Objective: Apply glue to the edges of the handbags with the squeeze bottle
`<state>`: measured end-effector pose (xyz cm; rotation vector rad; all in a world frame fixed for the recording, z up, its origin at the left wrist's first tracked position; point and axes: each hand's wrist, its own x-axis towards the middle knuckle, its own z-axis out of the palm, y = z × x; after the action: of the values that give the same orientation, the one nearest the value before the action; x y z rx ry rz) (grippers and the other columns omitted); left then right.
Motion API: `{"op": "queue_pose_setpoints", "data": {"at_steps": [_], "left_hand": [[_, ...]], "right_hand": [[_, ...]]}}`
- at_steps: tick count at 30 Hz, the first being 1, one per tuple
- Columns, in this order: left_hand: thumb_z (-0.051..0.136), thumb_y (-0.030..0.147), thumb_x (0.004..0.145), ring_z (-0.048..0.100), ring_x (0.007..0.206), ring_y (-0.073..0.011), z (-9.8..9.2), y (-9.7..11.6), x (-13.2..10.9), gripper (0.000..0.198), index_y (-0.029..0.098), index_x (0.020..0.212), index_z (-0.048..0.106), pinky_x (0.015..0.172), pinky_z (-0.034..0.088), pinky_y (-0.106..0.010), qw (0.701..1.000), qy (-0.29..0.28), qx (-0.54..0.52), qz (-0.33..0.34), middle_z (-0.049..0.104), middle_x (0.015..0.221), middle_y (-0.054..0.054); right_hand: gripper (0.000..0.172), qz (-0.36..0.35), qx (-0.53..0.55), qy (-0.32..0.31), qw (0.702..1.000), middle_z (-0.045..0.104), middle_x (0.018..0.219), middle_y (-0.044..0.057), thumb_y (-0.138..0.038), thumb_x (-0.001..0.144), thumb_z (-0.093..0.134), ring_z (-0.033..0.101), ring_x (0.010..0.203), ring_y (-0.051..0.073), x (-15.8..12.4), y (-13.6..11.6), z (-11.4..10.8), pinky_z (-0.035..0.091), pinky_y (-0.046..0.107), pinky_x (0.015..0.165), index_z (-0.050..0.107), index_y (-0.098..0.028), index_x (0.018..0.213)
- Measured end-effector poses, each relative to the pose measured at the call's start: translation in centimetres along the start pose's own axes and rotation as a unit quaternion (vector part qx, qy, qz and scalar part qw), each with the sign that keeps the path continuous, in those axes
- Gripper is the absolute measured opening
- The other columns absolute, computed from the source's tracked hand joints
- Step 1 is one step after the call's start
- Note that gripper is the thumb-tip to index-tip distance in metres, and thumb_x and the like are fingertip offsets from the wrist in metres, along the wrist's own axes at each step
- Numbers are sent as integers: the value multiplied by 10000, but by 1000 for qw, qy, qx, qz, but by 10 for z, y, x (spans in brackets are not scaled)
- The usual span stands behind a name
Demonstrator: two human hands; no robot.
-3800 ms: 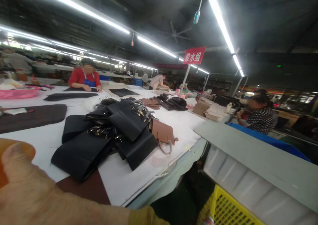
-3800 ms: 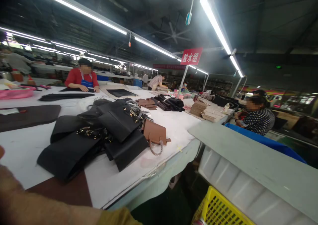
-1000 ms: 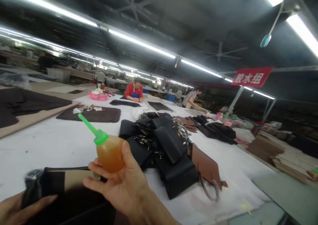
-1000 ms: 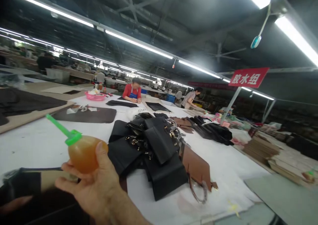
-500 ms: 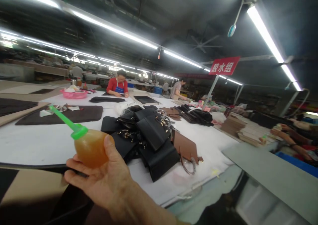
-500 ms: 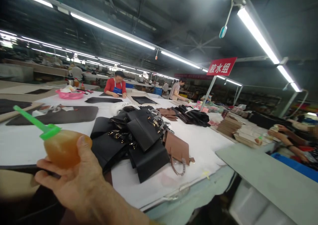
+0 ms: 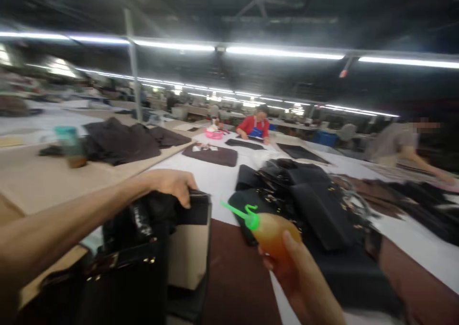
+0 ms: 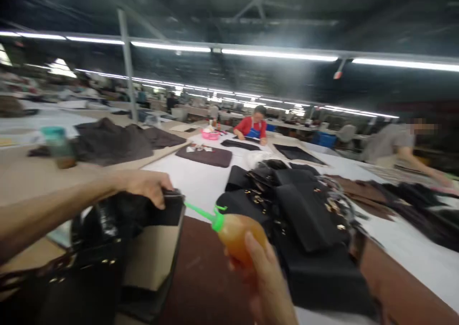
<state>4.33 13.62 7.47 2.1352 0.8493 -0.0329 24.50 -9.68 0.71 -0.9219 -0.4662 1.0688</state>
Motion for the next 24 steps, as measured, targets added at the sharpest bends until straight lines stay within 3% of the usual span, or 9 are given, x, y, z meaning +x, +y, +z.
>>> {"op": "queue_pose_setpoints", "data": {"at_steps": [2, 4, 8, 14, 18, 24], "left_hand": [[723, 176, 523, 517, 485, -144, -2, -10, -14, 170, 129, 683, 693, 457, 396, -231, 995, -86, 15, -48, 601, 516, 33], [701, 179, 505, 512, 457, -147, 4, -13, -10, 152, 144, 653, 693, 444, 410, -244, 987, -141, -6, -80, 606, 506, 18], [716, 160, 459, 562, 475, -184, 15, -14, 8, 167, 160, 625, 698, 454, 468, -284, 973, -196, -52, -113, 635, 531, -24], [749, 150, 426, 567, 438, -217, 15, -18, 13, 123, 158, 533, 689, 408, 485, -316, 957, -252, -44, -139, 632, 498, -55], [750, 158, 445, 580, 445, -229, 17, -20, 12, 108, 163, 538, 697, 412, 503, -329, 954, -268, -50, -125, 641, 511, -59], [746, 159, 460, 590, 448, -229, 21, -26, 12, 102, 164, 550, 698, 413, 508, -316, 949, -286, -57, -118, 649, 524, -59]], "right_hand": [[551, -14, -108, 5, 994, 661, 985, 104, -409, 663, 765, 611, 832, 240, 6, 0, -12, 493, 280, 631, 565, -171, 1118], [634, -48, -209, 10, 977, 654, 1011, 90, -450, 638, 758, 591, 919, 273, 7, -2, -15, 488, 317, 732, 524, -194, 1168], [663, -122, -351, 40, 928, 641, 984, 34, -493, 614, 741, 607, 818, 246, 2, -7, -6, 479, 289, 722, 494, -239, 1175], [686, -161, -391, 1, 906, 585, 1100, 61, -481, 604, 745, 590, 853, 279, 10, -1, -1, 489, 312, 644, 481, -251, 1194], [605, -195, -405, -19, 893, 596, 1033, 46, -480, 655, 712, 581, 777, 241, 11, 1, 4, 478, 310, 666, 489, -246, 1166], [563, -224, -409, -9, 884, 601, 1048, 36, -464, 628, 732, 581, 850, 257, 10, 0, 9, 461, 321, 743, 537, -252, 1112]]}}
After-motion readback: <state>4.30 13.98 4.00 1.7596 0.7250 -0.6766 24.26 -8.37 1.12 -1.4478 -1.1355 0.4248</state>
